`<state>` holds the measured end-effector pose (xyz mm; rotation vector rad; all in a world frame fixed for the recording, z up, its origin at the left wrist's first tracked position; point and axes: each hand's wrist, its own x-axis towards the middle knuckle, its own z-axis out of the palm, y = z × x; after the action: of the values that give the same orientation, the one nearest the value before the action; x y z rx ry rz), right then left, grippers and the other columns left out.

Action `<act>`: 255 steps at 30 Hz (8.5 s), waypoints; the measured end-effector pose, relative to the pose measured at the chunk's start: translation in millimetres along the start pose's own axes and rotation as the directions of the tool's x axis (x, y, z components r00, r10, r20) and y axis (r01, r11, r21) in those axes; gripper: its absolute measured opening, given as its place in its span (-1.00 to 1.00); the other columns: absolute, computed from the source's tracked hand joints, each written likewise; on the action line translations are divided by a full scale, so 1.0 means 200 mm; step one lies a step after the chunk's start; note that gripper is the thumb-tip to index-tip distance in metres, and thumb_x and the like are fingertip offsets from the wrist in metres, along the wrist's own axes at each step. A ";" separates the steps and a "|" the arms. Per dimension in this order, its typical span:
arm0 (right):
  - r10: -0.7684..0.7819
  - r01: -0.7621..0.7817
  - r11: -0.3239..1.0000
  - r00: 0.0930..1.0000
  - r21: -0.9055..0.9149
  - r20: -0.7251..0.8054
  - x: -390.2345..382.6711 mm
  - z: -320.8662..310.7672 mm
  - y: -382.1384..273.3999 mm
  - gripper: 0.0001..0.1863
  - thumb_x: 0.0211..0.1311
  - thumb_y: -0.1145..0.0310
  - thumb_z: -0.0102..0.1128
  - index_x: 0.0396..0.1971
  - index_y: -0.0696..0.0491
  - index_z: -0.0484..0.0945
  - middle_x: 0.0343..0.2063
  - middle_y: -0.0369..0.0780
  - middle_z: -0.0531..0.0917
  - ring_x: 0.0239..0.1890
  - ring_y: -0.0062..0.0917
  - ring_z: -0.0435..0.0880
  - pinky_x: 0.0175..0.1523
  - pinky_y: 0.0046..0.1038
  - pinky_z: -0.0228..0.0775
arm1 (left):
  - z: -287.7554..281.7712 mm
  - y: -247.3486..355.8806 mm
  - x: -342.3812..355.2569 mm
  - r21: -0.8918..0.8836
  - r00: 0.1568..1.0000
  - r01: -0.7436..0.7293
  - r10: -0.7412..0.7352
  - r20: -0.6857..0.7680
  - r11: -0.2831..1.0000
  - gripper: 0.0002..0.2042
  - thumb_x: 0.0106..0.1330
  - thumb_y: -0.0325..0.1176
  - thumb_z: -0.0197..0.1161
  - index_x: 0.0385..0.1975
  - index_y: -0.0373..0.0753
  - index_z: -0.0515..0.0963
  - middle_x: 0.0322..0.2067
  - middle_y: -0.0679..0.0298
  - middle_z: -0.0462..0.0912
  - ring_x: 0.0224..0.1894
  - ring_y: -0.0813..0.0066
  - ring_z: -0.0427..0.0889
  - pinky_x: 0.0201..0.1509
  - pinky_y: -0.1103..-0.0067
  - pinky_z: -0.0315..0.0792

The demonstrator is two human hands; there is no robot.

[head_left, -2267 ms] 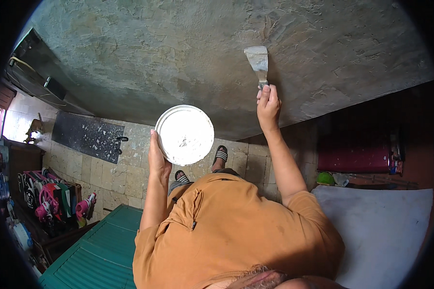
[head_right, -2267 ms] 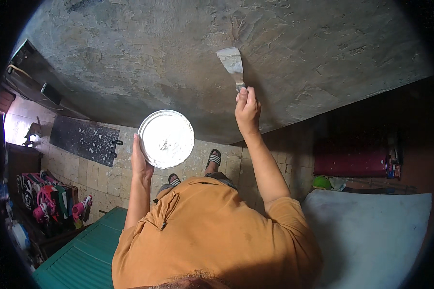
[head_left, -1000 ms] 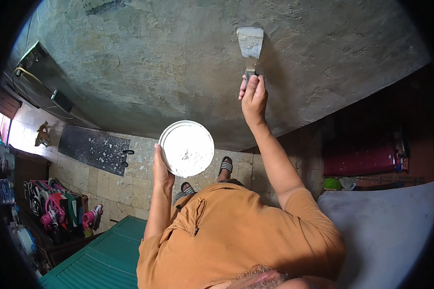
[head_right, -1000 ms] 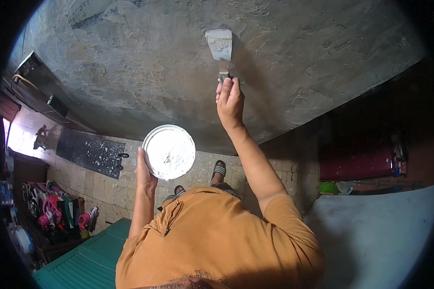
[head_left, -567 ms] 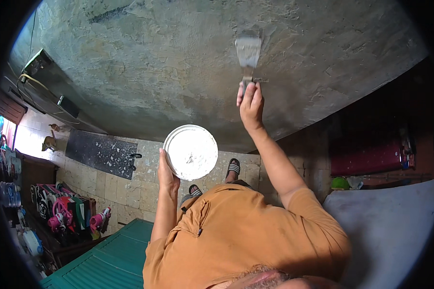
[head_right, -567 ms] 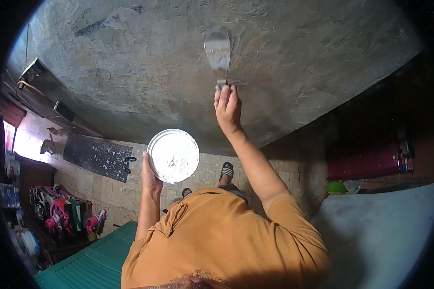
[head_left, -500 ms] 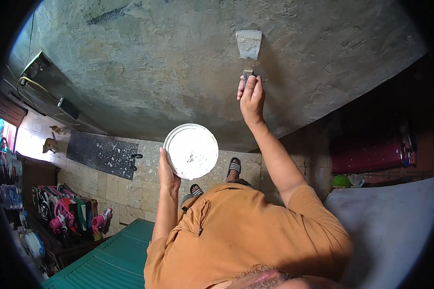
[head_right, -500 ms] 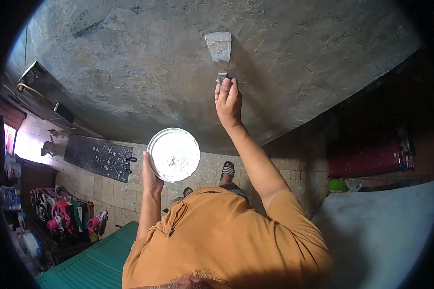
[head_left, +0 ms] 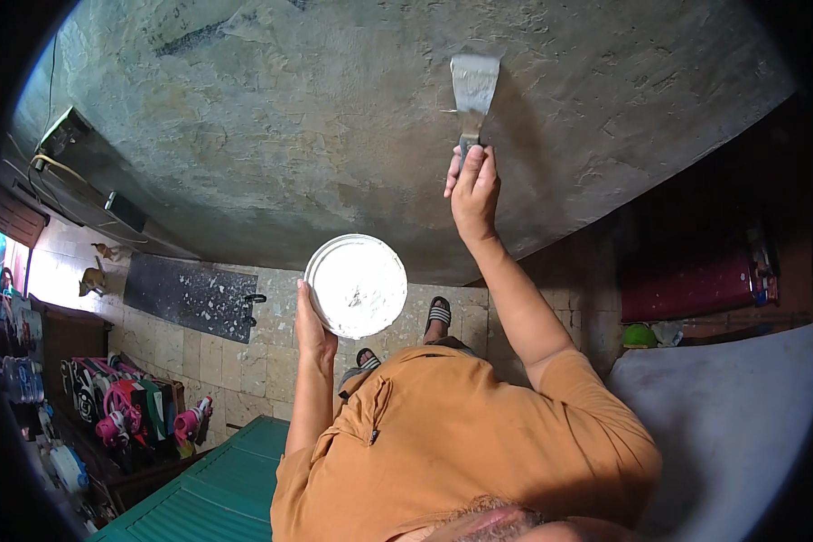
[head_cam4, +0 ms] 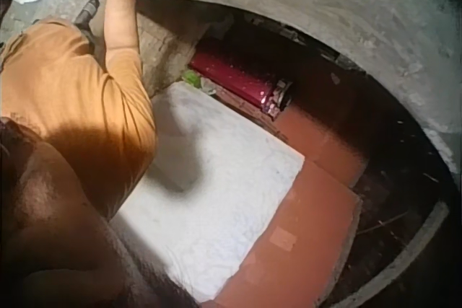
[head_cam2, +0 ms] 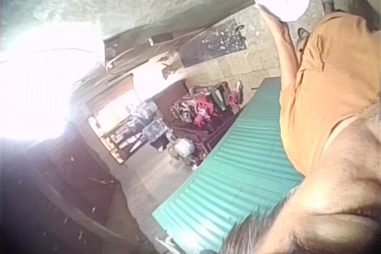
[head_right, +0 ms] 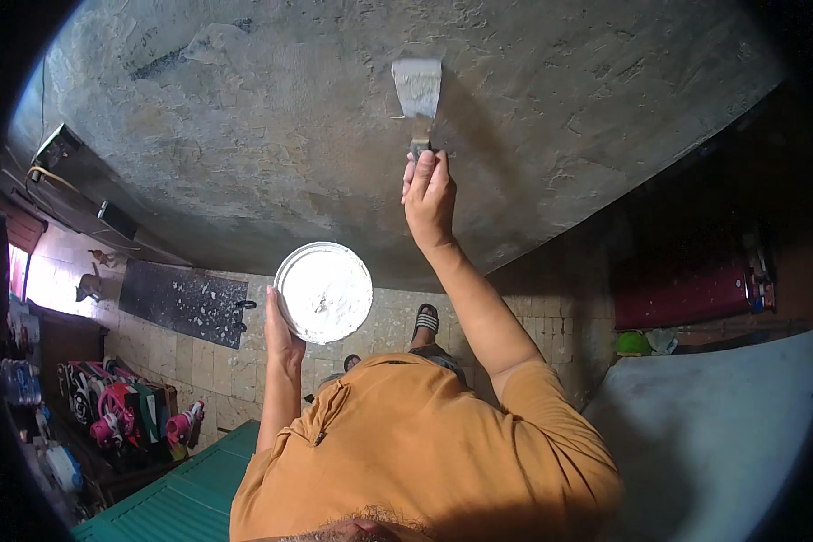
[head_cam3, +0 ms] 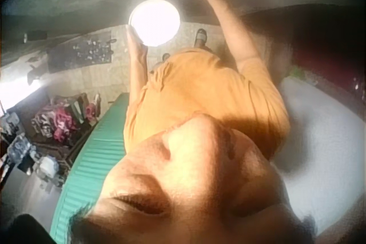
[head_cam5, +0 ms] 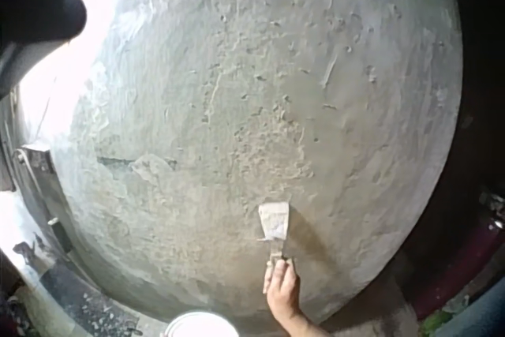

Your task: The person applies a white substance to a wall using a putty knife, frequently reloading the tool from a container held in the other hand.

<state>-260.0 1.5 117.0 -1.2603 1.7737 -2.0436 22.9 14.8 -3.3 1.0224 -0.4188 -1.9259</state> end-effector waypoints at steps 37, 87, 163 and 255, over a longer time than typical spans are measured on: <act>0.096 -0.091 0.993 0.993 -0.080 0.064 -0.34 0.18 0.44 -0.63 0.66 0.14 -0.20 -0.28 0.12 0.39 -0.59 -0.30 0.49 -0.61 -0.59 0.45 -0.48 -0.49 0.31 | -0.03 0.03 -0.01 0.013 1.000 -0.027 0.027 -0.004 1.000 -0.38 0.58 0.10 -0.07 0.36 -0.35 0.31 0.26 0.06 0.50 0.25 0.26 0.56 0.31 0.33 0.50; 0.049 -0.041 0.987 0.998 -0.155 0.048 -0.29 0.10 0.49 -0.61 0.66 0.10 -0.19 -0.30 0.10 0.39 -0.60 -0.33 0.47 -0.63 -0.66 0.43 -0.51 -0.55 0.34 | -0.03 0.05 0.02 0.013 0.999 -0.040 0.040 0.031 0.999 -0.37 0.59 0.10 -0.08 0.35 -0.37 0.32 0.25 0.03 0.51 0.25 0.24 0.57 0.33 0.36 0.48; -0.454 0.756 0.251 0.643 -0.604 0.616 0.51 -0.46 -0.77 -0.73 0.41 0.14 0.26 -0.34 0.02 0.49 -0.47 -0.21 0.70 -0.45 -0.20 0.71 -0.41 -0.23 0.47 | -0.02 -0.13 -0.18 -0.087 0.996 -0.079 0.083 0.041 0.993 -0.36 0.61 0.09 -0.12 0.32 -0.43 0.35 0.21 0.00 0.54 0.22 0.26 0.59 0.31 0.38 0.50; -0.185 0.179 0.981 0.978 0.071 0.097 0.02 0.26 0.07 -0.82 0.60 0.32 -0.07 -0.11 0.14 0.31 -0.41 -0.16 0.62 -0.36 -0.40 0.67 -0.22 -0.36 0.50 | -0.15 -0.12 -0.39 -0.054 0.988 -0.120 0.114 -0.103 0.991 -0.40 0.60 0.08 -0.11 0.33 -0.36 0.32 0.22 0.05 0.52 0.21 0.23 0.60 0.27 0.33 0.54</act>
<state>-233.4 -44.2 103.8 -1.5310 1.5907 -2.0670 54.4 95.6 0.7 1.0278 -0.3546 -1.7647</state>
